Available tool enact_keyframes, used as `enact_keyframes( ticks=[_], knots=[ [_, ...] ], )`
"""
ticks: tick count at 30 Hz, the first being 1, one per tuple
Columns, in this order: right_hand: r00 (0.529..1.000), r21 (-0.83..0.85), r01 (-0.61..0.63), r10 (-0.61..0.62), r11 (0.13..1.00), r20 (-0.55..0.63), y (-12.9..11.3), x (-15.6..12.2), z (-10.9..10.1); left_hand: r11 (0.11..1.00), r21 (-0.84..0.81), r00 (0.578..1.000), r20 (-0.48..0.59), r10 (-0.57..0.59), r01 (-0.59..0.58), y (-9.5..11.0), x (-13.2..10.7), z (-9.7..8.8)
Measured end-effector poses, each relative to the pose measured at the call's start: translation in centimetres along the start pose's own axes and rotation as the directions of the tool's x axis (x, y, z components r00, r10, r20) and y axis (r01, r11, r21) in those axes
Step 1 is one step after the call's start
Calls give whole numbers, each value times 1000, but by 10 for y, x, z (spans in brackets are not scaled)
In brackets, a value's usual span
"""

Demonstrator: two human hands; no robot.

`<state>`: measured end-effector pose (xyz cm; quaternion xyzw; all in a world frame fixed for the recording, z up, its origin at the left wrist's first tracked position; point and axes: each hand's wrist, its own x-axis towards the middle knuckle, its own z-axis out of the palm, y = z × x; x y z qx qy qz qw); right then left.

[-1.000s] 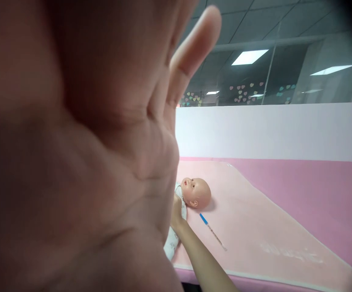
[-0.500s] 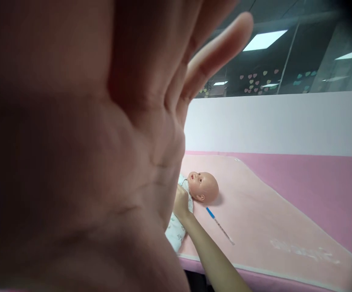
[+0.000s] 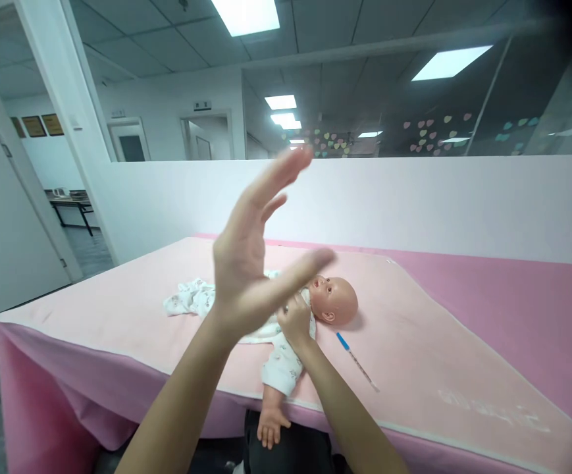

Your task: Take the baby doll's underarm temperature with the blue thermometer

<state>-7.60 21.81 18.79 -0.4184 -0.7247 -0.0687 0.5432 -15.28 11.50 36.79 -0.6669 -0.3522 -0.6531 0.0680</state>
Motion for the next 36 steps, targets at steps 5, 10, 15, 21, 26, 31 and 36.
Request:
enact_keyframes(
  ticks=[5,10,15,21,26,31,36],
  knots=[
    [991,-139,133,-131,981,20,-9,11,-27,955,43,943,154,-296,293,-81,-13,35],
    [995,-141,61,-49,988,86,-4,-26,-93,804,195,766,242,-595,562,-159,-45,58],
    [977,-440,-117,183,890,112,41,-91,-149,822,191,573,631,-522,537,-163,-58,64],
    [932,-518,-175,311,837,187,72,-117,-168,872,122,481,794,-372,474,-169,-61,55],
    [863,-465,-424,503,777,54,66,-112,-169,856,285,631,582,-513,432,-173,-50,57],
    [812,-219,-580,578,785,-81,32,-72,-167,835,293,633,549,-545,465,-173,-36,59],
    [942,-140,-319,330,937,67,4,1,-120,906,293,609,671,-423,306,-166,-21,56]
  ],
)
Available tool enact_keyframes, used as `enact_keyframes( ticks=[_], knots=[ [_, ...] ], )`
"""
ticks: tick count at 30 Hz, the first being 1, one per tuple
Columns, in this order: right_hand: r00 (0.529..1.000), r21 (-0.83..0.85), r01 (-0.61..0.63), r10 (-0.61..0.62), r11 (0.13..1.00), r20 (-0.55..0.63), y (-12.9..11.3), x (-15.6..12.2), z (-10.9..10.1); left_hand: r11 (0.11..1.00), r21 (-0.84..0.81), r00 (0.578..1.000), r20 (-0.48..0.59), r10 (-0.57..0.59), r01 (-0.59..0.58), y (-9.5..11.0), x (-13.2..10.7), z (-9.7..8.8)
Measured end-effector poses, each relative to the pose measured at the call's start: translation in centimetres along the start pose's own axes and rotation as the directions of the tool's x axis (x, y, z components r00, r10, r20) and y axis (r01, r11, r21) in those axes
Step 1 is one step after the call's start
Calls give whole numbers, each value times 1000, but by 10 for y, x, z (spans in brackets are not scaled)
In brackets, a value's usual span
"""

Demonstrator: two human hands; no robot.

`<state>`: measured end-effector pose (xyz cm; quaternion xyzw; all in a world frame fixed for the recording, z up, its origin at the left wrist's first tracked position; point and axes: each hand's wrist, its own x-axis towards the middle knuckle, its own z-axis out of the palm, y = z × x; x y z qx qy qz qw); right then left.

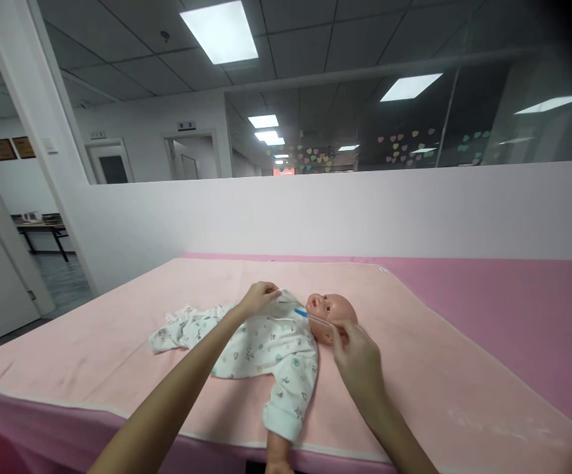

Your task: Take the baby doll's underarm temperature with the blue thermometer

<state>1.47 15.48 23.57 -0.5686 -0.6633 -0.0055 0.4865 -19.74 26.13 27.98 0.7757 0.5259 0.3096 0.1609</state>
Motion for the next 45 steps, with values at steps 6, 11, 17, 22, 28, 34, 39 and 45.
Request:
enact_keyframes(
  ticks=[6,11,17,22,28,34,39,45],
  knots=[
    [942,-310,316,-257,896,218,-20,60,69,980,190,975,220,12,-55,-2,16,-19],
    [943,-378,311,-235,872,235,-21,70,82,806,588,997,61,44,-72,-29,41,3],
    [904,-445,402,-271,801,330,-17,70,81,636,753,979,202,19,-168,-53,58,35],
    [855,-443,501,-344,744,389,-31,73,75,584,768,965,223,142,-263,-34,60,17],
    [922,-306,359,-283,882,265,-40,65,65,585,788,977,94,193,-191,-10,50,2],
    [929,-295,336,-265,894,256,-32,51,61,601,782,985,92,147,-162,-5,37,-2],
    [922,-345,345,-246,873,300,-37,50,60,496,833,945,91,314,-245,12,30,-6],
    [904,-346,347,-213,871,371,-45,52,54,362,883,887,117,447,-299,25,20,-11]
  ],
)
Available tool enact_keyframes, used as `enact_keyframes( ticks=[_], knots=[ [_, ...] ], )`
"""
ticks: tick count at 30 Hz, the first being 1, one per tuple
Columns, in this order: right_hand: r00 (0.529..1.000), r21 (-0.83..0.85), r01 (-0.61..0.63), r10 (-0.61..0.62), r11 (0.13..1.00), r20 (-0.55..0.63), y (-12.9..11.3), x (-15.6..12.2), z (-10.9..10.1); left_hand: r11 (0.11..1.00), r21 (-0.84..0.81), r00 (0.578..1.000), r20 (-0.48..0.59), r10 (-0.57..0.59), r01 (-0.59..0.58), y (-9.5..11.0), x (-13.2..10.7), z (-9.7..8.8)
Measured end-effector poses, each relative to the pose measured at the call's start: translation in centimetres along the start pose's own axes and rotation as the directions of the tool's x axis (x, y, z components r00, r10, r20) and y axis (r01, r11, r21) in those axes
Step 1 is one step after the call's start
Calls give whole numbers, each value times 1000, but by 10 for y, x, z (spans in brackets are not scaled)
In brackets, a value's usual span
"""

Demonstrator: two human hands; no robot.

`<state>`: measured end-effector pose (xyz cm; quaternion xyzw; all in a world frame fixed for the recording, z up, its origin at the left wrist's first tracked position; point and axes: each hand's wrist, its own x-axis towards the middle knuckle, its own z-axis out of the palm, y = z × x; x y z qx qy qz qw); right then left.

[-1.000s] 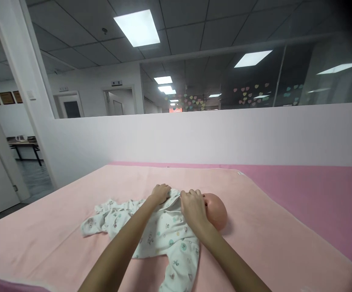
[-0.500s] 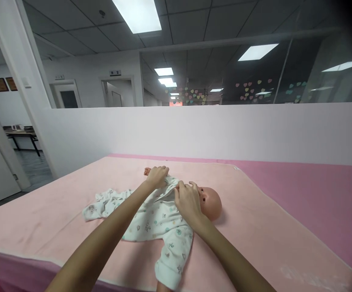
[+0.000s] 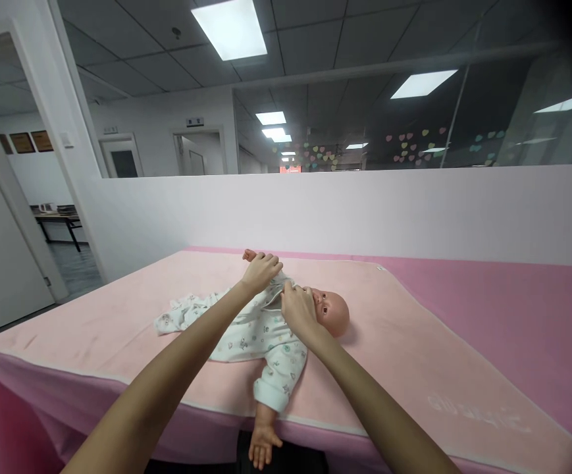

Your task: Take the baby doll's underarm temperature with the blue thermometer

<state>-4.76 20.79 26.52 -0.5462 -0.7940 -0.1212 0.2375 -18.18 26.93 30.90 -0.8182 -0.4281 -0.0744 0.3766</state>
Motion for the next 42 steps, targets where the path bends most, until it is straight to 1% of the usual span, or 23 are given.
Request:
enact_keyframes(
  ticks=[3,5,7,8,10,13,16,19,21,22,24,26,27,29,31,34,35,37,39,42],
  knots=[
    [999,62,-4,2,998,42,2,-3,-6,1000,4,1000,0,-19,19,-2,-1,0],
    [999,123,-8,2,992,45,6,-5,-10,998,2,998,9,-65,65,-6,0,3],
    [1000,142,-5,1,990,31,10,-4,-11,998,8,998,19,-67,67,-11,2,7],
    [1000,128,-3,0,992,21,11,-2,-9,999,11,999,21,-32,32,-14,3,9],
    [1000,67,-5,5,998,5,13,5,-3,996,9,996,18,89,-89,-19,7,13],
    [1000,-36,27,-27,999,6,10,17,11,966,3,966,15,258,-258,-22,14,15],
    [997,-112,70,-68,991,26,4,24,23,937,10,937,17,350,-350,-22,22,15],
    [997,-141,75,-77,987,-13,-2,26,28,919,7,919,6,393,-393,-21,24,13],
    [997,-131,62,-67,989,-33,-2,27,28,931,0,931,12,364,-364,-21,22,12],
    [997,-120,61,-65,991,-31,-2,27,28,946,-4,946,27,324,-324,-21,19,13],
    [996,-96,83,-85,992,-15,0,28,28,979,-7,976,77,205,-205,-18,12,17],
    [991,-81,131,-129,988,23,1,29,30,996,-13,984,154,90,-90,-12,2,24],
    [988,-83,152,-148,985,53,2,29,32,999,-30,979,199,49,-43,-8,-3,29],
    [979,-102,175,-163,979,119,2,30,35,995,-95,955,296,4,25,3,-12,40],
    [972,-119,182,-161,976,170,3,29,39,985,-150,935,354,-28,86,13,-21,51],
    [968,-118,193,-170,974,182,6,27,41,979,-162,923,381,-56,126,21,-30,62],
    [970,-116,200,-179,973,167,7,26,40,976,-167,920,386,-64,138,21,-32,63],
    [963,-95,248,-234,964,132,11,25,37,970,-177,917,391,-84,164,20,-35,64],
    [941,-45,313,-303,949,150,14,24,32,964,-187,915,389,-105,190,18,-39,61],
    [901,22,375,-370,927,227,17,22,23,950,-206,912,386,-142,235,15,-42,57]
  ],
)
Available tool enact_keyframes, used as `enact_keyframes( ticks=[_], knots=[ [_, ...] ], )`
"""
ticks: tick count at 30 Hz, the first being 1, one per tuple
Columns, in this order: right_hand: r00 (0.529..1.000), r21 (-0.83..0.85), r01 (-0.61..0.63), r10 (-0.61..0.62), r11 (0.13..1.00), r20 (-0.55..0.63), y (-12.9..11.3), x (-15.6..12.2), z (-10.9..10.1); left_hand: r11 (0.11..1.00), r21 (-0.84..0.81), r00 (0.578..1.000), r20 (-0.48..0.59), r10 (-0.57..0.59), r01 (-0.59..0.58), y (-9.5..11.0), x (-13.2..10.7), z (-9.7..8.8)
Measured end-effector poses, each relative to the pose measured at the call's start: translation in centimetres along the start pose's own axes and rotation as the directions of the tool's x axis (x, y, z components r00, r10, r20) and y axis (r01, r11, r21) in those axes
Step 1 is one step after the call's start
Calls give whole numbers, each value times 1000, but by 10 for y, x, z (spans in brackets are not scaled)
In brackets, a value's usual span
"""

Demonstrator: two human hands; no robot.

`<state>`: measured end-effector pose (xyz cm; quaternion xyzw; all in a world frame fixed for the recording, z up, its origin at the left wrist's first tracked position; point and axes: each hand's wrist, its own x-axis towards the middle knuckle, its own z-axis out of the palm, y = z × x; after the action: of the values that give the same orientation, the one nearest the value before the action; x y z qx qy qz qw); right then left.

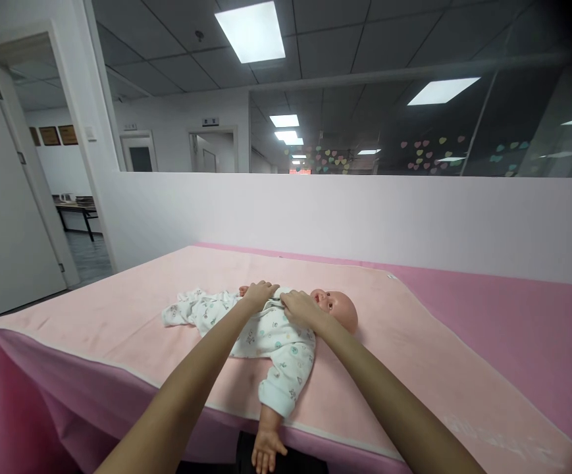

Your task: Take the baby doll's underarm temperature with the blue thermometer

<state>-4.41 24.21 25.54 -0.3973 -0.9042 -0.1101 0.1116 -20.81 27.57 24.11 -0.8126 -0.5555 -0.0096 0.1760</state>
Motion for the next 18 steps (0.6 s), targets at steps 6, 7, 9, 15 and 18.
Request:
enact_keyframes(
  ticks=[6,7,9,15,18],
  knots=[
    [996,-32,62,-64,998,-57,0,-5,-12,994,-88,996,-48,-69,65,0,-2,9],
    [996,-35,64,-66,997,-60,1,-7,-13,990,-115,991,-91,-97,86,0,-3,13],
    [994,-39,57,-61,998,-95,8,-11,-13,973,-188,966,-192,-172,135,1,-6,21],
    [904,204,-255,308,945,-295,51,-36,0,922,-346,910,-304,-282,170,-1,-11,33],
    [818,469,-379,526,798,-233,73,-45,14,918,-366,905,-321,-280,154,-2,-10,33]
  ],
)
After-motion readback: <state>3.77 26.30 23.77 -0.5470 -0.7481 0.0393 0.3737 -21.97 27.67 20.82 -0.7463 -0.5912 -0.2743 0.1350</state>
